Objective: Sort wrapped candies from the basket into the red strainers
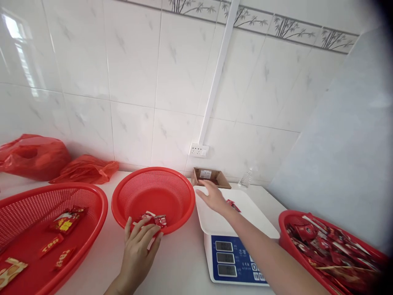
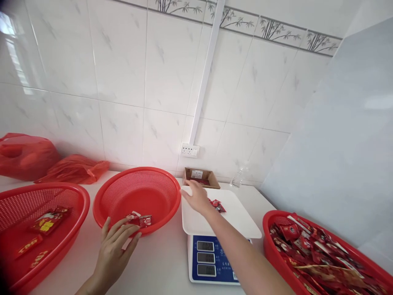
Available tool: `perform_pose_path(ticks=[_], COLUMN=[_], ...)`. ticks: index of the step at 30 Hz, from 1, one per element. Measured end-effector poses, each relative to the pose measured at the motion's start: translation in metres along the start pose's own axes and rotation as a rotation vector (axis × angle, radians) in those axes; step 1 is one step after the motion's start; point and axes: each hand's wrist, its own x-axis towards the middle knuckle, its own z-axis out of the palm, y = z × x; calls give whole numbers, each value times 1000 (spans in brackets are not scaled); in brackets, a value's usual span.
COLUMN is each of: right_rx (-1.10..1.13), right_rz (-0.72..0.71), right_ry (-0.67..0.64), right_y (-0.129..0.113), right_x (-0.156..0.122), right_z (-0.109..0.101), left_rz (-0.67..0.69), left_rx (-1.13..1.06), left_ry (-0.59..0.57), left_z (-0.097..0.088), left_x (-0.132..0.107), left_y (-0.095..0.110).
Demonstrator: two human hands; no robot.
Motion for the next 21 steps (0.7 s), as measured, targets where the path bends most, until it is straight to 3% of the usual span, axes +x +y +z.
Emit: perform_pose_path(ticks=[4,7,15,21], right_rx=[-210,-211,-400,-330], right_rz=[309,331,130,97], right_ry=[-60,-194,-227,-153], right_y=[63,82,62,61], right_x=[-15,-26,-37,-36], right_z=[-23,-28,-18,-17], left_rz=[11,21,-10,15], left_rx=[17,29,-10,4], left_ry=[-20,-37,-27,-39], left_z=[1,1,0,-1], left_x=[-1,-3,-2,-1], left_y=[-2,-4,-1,-1])
